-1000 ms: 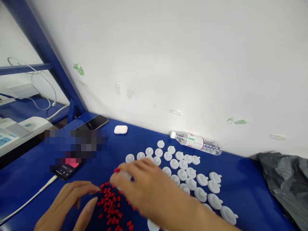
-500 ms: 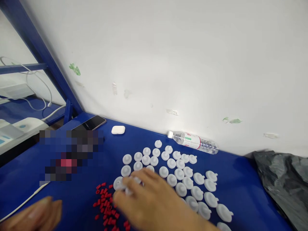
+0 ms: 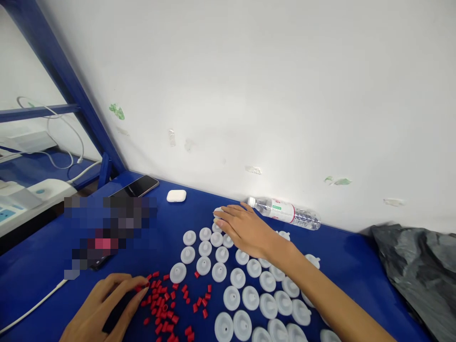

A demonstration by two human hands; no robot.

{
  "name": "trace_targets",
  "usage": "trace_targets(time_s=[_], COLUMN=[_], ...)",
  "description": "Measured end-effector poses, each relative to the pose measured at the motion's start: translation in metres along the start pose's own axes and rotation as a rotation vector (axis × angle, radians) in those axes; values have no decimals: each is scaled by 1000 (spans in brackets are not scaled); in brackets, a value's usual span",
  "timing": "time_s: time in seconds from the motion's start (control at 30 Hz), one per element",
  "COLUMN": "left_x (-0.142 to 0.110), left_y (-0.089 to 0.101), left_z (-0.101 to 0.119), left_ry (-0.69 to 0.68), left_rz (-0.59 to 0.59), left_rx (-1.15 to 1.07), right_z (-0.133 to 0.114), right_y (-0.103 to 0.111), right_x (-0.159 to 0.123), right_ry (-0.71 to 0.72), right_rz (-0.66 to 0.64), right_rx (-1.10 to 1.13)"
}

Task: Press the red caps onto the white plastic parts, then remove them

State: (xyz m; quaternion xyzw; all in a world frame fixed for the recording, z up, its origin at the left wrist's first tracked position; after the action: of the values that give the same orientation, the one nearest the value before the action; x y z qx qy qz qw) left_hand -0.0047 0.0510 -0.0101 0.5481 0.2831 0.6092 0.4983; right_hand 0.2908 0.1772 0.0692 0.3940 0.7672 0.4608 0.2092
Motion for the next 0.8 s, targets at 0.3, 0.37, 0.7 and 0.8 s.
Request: trace_targets(time_s=[0.3,0.37,0.7,0.8], left_x=[9,8,39,72], left_y=[7,7,34,42], left_z=[7,6,26,43], left_ry=[24,46,-9,-73], left_rz=[-17,-31,19,0], left_rx=[4,-25,-112,-181], right_z=[-1,7,75,95], right_y=[48,57,74,70], right_x=[-65,-87,-227,-245], right_ry=[-20,-4,-133,-234], right_rz=[217,298,928,972], right_rx=[-81,-107,-384,-401])
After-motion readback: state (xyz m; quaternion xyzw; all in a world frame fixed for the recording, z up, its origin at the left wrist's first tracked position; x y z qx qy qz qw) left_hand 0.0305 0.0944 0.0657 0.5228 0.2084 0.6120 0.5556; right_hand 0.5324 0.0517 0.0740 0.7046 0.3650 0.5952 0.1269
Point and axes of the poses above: each hand's wrist, its own x-axis towards the middle knuckle, its own y-axis out of the back of the hand, z = x × y, the point moved 5 cm from there along x, towards the middle knuckle, and after that the axes turned 15 degrees about x, right-handed, at the moved point
